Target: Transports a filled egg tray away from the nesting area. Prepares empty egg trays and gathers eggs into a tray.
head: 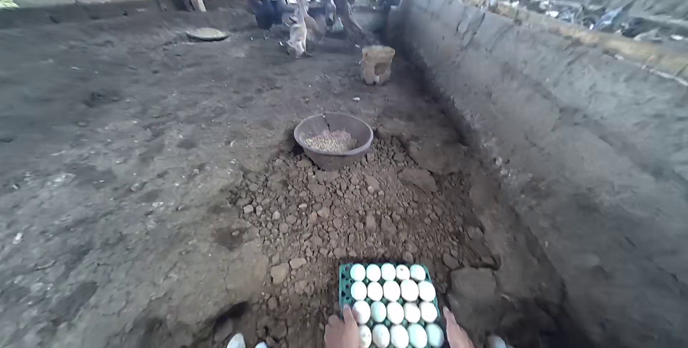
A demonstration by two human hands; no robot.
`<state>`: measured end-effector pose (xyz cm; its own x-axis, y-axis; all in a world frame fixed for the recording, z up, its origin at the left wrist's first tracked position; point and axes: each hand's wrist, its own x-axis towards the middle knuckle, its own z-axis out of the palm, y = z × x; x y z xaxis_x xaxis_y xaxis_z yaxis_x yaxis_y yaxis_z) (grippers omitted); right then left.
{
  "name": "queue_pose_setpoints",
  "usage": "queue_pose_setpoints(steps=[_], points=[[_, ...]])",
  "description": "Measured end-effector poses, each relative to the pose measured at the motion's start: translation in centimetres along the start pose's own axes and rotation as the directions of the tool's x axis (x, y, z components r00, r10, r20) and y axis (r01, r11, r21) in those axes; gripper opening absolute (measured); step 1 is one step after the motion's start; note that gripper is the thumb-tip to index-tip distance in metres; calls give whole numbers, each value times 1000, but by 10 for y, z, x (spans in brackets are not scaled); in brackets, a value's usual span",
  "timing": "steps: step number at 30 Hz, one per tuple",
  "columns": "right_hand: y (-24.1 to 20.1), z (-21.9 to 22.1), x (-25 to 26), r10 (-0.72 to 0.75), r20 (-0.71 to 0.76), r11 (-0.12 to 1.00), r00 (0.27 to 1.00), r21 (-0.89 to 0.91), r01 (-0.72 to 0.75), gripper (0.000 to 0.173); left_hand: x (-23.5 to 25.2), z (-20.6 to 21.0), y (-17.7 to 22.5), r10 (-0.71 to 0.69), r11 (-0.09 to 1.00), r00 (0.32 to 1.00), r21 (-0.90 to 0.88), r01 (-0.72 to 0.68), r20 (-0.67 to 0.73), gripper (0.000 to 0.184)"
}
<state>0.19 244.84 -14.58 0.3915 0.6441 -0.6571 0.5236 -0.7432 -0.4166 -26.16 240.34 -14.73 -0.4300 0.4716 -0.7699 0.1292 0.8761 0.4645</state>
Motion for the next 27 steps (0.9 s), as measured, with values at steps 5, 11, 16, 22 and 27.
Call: queue_pose_setpoints(steps=[5, 11, 16, 22, 27], points=[[-8, -3, 11, 35, -22, 999, 999, 24, -35, 83, 3, 14, 0, 39, 995, 999, -87, -42, -37, 65], [-28, -21, 37, 77, -57, 975, 995, 213, -64, 84, 7, 27, 40, 129, 969, 990, -205, -137, -54, 62], [-59, -66, 48, 6, -163, 939, 987, 340, 50, 82, 2, 40, 100, 231, 946, 973, -229, -231, -30, 61], [-103, -142, 48, -183, -296, 844, 937, 442, 304, 72, -25, 54, 186, 406, 852, 911, -390, -350, 68, 55], [-105, -189, 44, -276, -350, 823, 895, 394, 408, 78, -55, 44, 226, 532, 815, 828, -372, -444, 177, 56]])
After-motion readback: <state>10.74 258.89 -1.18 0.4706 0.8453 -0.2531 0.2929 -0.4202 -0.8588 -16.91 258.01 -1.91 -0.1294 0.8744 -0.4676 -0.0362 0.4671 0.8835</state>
